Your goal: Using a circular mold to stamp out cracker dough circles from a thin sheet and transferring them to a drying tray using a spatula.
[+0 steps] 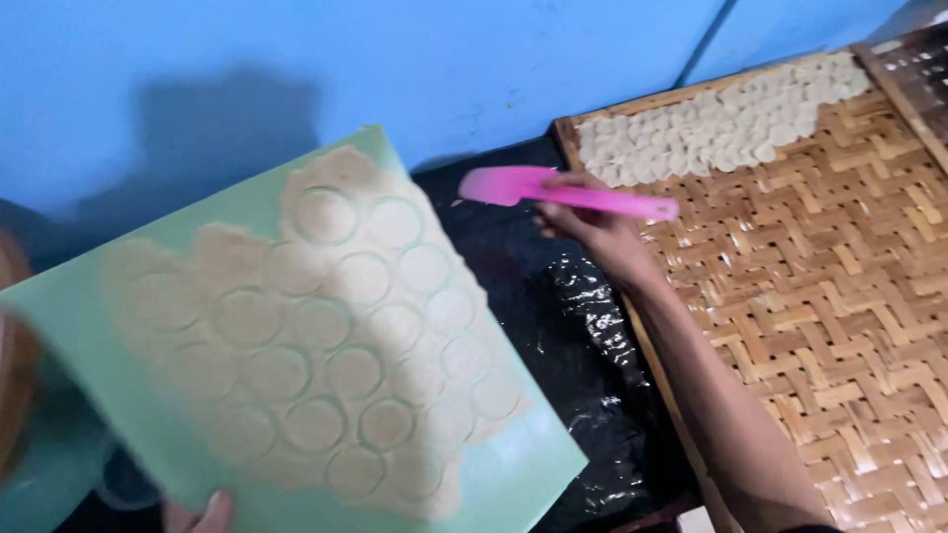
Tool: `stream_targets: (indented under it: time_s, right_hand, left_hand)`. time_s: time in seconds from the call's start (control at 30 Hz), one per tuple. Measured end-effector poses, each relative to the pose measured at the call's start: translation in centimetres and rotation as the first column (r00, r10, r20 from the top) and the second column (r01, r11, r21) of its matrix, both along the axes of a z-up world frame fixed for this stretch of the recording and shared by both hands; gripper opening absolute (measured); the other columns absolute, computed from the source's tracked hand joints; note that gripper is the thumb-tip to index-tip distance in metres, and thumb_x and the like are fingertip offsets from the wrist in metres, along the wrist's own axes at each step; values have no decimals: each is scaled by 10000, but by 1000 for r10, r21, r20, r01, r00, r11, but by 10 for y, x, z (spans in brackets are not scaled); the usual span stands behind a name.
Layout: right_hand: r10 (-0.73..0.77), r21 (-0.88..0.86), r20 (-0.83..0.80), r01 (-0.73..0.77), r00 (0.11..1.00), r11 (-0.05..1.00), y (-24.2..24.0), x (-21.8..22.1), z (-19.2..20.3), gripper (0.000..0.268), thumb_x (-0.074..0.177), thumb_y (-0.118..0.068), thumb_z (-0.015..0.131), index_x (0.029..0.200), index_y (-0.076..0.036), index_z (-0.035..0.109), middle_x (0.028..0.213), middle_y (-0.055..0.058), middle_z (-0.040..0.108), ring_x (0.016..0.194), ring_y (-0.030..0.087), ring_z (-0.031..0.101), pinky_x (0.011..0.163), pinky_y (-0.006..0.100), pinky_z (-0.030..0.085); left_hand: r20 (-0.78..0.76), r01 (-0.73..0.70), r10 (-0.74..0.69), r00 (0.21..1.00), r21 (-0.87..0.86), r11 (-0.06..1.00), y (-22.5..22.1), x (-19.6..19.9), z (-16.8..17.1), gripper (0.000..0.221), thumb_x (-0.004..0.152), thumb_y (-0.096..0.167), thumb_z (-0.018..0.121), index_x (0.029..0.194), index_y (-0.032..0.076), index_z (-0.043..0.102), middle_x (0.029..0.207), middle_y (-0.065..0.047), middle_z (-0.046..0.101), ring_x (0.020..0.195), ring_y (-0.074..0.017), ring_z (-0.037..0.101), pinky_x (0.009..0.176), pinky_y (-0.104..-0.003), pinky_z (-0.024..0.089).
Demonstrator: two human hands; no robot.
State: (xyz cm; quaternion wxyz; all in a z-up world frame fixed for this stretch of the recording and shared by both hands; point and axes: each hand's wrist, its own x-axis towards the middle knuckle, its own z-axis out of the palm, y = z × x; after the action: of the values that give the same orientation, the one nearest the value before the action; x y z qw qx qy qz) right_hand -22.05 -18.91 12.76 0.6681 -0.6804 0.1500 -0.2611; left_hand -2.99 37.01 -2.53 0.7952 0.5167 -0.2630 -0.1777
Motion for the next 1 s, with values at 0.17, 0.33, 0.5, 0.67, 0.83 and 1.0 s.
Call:
stream_targets:
  time_s: [0.17,0.33,0.5,0.67,0.83,1.0]
  right_hand:
    - [-148,-224,18,148,989,963,-29,-158,-29,475,899,-28,702,1345,-4,542,1298,182,667,1184,239,671,1068,349,540]
    - [-324,206,65,305,944,930,-28,-262,-58,283,973,-58,588,1217,23,705,1296,144,715,1191,196,717,1047,326,578]
    - [-644,-145,-50,633,763,761,-36,-297,-85,167,1033,-15,662,1182,52,699,1142,175,728,1017,210,715,932,354,613]
    - [-644,-339,-13,602,765,723,-31,-290,-45,273,933,-55,695,1183,-2,599,1071,90,715,960,148,731,871,294,640]
    - [-608,-544,-352,373,711,751,-32,-296,-81,212,1007,-183,706,1174,-53,699,948,126,739,807,232,686,682,383,565]
    - [-584,-529,-515,304,627,792,-2,-255,-39,286,1010,-301,585,1121,-39,618,814,120,719,680,254,706,621,419,567]
  left_hand:
    - [456,-312,192,869,204,928,-212,-74,46,402,1044,143,553,1375,-86,533,1534,-178,524,1331,-247,564,1119,-362,469]
    - [-335,157,-123,934,76,985,-337,-108,72,499,980,189,535,1427,-33,535,1363,-113,596,1232,-204,537,1064,-324,395]
    - [-325,332,-272,906,146,932,-399,-139,73,504,974,204,492,1432,-4,522,1367,-138,605,1240,-239,558,1058,-345,416]
    - [-316,427,-367,875,147,892,-431,-140,51,534,964,205,455,1461,10,489,1408,-148,578,1278,-245,542,1084,-356,401]
    - [-302,479,-423,854,143,866,-443,-130,54,557,1021,306,410,1476,-8,481,1399,-197,578,1254,-265,557,1076,-373,428]
    - [-360,429,-334,871,227,875,-448,-122,41,613,1058,425,410,1490,-8,443,1483,-156,537,1321,-230,531,1099,-335,405]
